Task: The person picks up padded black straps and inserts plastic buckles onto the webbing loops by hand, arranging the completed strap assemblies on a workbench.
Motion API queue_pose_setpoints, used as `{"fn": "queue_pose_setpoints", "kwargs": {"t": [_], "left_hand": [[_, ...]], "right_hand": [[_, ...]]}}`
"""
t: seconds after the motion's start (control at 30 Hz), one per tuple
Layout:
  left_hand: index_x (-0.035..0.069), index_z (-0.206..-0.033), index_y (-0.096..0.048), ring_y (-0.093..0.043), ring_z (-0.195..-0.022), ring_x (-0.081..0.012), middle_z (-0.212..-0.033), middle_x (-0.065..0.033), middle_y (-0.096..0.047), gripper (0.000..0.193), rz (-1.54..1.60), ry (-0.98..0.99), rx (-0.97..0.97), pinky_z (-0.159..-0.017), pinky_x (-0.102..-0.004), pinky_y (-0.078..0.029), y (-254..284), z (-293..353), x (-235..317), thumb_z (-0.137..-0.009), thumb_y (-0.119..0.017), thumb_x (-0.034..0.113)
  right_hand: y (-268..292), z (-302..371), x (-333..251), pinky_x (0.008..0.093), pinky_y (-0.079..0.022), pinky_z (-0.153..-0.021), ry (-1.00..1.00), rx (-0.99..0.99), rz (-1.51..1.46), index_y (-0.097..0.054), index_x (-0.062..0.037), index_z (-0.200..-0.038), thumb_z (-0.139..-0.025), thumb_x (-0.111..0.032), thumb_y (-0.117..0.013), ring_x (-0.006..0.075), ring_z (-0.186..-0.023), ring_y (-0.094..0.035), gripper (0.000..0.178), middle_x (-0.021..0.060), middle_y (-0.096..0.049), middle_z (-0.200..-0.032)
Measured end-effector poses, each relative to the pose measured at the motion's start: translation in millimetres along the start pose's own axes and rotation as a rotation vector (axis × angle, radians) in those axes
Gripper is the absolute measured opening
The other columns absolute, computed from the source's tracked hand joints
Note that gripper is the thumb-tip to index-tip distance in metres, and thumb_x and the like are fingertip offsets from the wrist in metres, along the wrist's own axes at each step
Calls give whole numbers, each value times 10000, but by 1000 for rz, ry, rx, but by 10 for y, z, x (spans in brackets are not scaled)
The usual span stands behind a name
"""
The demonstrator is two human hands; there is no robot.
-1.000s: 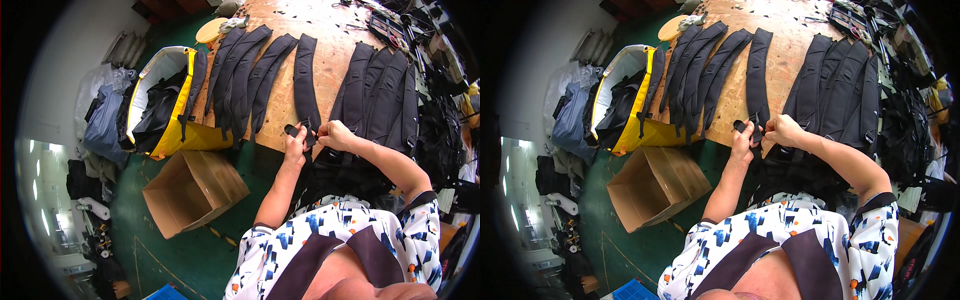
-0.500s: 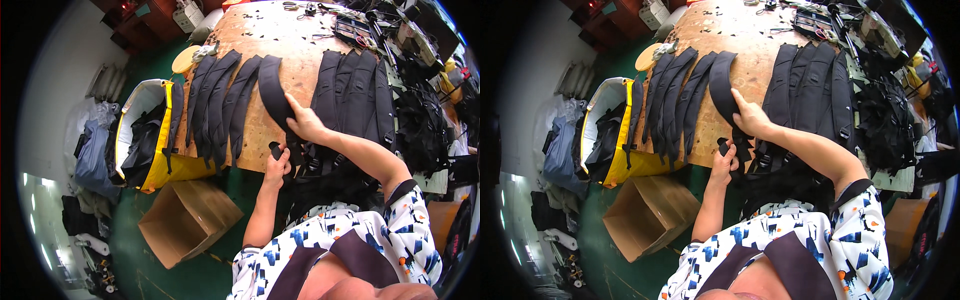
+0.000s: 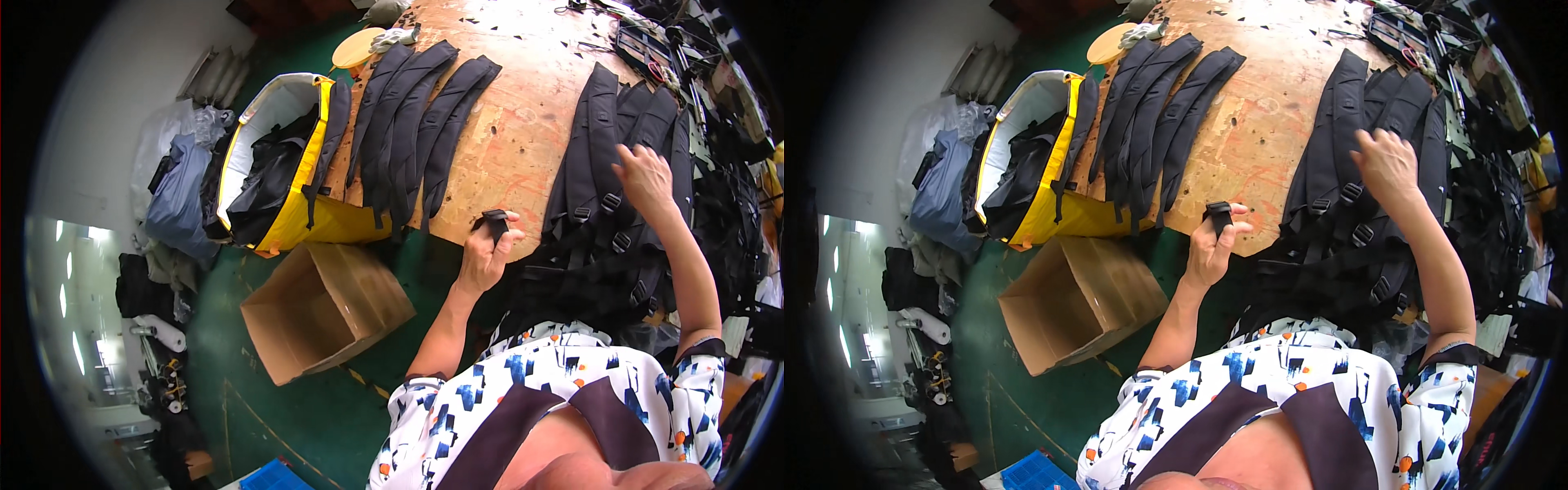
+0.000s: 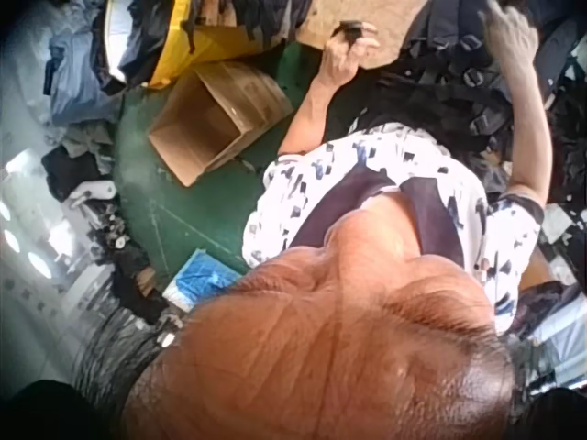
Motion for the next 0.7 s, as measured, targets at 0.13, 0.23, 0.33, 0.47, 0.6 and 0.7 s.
{"fn": "queue_pose_setpoints", "kwargs": {"t": [0.13,0.23,0.33,0.47,0.6,0.7], "left_hand": [[-29,-757,-599,-591,-690,-218,-900,-153,-598,223,270,81,-107,-642,-313,-458,-10,-44,214,-807,-439,118],[-28,-667,-590,-569,-621,-217,-715,-112,-607,248,283,77,-335,-627,-309,-447,15,-1,179,-730,-450,167],[-19,-599,-562,-558,-593,-213,-614,-99,-578,268,336,152,-408,-592,-302,-439,62,42,132,-716,-463,201],[-14,-598,-559,-525,-554,-184,-612,-87,-549,253,434,139,-391,-538,-289,-404,81,49,158,-735,-466,178],[-19,-657,-587,-508,-548,-155,-603,-74,-550,249,480,189,-315,-535,-271,-399,102,83,75,-738,-475,189],[-41,-1061,-542,-562,-737,-140,-913,-124,-592,396,619,333,-111,-633,-272,-462,93,52,131,-774,-484,226]], "right_hand": [[155,124,-565,405,-397,-908,704,90,-696,-475,-107,-1220,-706,-167,-676,317,-1093,-477,554,158,-505,-1164],[172,191,-910,395,-373,-949,1070,-7,-749,-412,-111,-1293,-704,-119,-669,327,-1165,-417,642,153,-416,-1279],[124,148,-1032,362,-421,-865,1117,-364,-856,-481,-50,-1181,-707,-124,-684,267,-1045,-516,521,146,-533,-1124],[30,143,-983,280,-431,-736,937,-745,-936,-536,-23,-1039,-750,-122,-661,153,-810,-550,329,61,-584,-875],[-4,197,-927,228,-392,-635,772,-917,-1496,-563,-10,-970,-813,-108,-599,67,-689,-478,188,-18,-514,-723],[32,209,-916,218,-378,-629,659,-776,-1435,-569,-2,-963,-847,-114,-559,48,-685,-438,162,-42,-466,-700]]}}
Point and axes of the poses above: each hand's wrist, its own z-axis away from the middle knuckle, its own y-axis out of the back of the hand, x = y × z, the point moved 2 cm from there along -z, towards the middle knuckle
